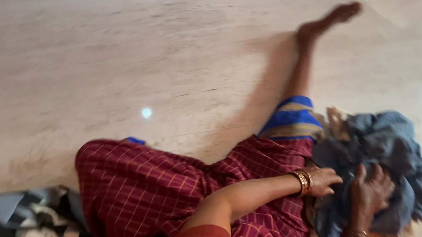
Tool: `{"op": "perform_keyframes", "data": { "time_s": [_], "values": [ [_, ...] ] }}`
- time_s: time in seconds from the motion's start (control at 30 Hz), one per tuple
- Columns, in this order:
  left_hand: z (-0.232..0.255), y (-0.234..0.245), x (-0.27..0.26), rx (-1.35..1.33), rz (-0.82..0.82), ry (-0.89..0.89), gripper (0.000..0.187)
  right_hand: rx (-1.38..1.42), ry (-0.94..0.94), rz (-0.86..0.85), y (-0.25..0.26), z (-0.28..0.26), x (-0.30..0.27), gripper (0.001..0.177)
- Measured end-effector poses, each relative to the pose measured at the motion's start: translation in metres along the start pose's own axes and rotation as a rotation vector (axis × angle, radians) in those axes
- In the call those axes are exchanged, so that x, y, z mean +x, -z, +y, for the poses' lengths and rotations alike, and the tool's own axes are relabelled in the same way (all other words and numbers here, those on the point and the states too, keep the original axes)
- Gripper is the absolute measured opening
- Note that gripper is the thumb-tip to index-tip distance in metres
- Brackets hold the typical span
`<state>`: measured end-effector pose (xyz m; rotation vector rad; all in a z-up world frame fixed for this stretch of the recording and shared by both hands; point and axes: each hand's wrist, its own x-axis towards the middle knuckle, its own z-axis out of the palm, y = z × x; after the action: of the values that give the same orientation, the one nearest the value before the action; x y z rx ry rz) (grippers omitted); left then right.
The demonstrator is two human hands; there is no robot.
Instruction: The person sits on the floor and folds several shirts one by one. They retrieve a blue shirt, a black shirt, and two white shirts from a pile, lay them flat, and fold them neatly before placing them into a patterned bag.
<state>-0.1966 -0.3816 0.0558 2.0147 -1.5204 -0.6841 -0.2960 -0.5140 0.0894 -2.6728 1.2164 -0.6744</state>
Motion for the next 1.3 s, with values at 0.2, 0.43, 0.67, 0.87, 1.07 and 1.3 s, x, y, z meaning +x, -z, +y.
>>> {"op": "perform_keyframes", "data": {
  "time_s": [0.2,0.43,0.67,0.87,1.07,1.3],
  "values": [
    [-0.065,0.094,-0.123,-0.148,0.652,0.051,0.026,0.441,0.635,-0.007,0.015,-0.157,0.023,0.035],
    [-0.048,0.172,-0.421,-0.037,1.342,0.683,0.014,1.063,1.259,-0.863,0.072,-0.464,-0.148,0.025],
    [0.045,0.145,-0.681,0.559,1.652,1.557,0.036,1.122,1.703,-1.212,0.146,-0.581,-0.347,0.032],
    [0.069,0.112,-0.766,0.860,1.379,2.262,0.082,0.939,1.796,-1.261,0.149,-0.623,-0.451,0.050],
    [0.052,0.072,-0.763,1.125,1.541,1.920,0.003,1.080,1.692,-1.176,0.135,-0.658,-0.454,0.058],
    [0.104,0.109,-0.825,1.506,1.257,2.295,0.042,0.920,1.594,-1.342,0.107,-0.625,-0.425,0.054]
  ]
}}
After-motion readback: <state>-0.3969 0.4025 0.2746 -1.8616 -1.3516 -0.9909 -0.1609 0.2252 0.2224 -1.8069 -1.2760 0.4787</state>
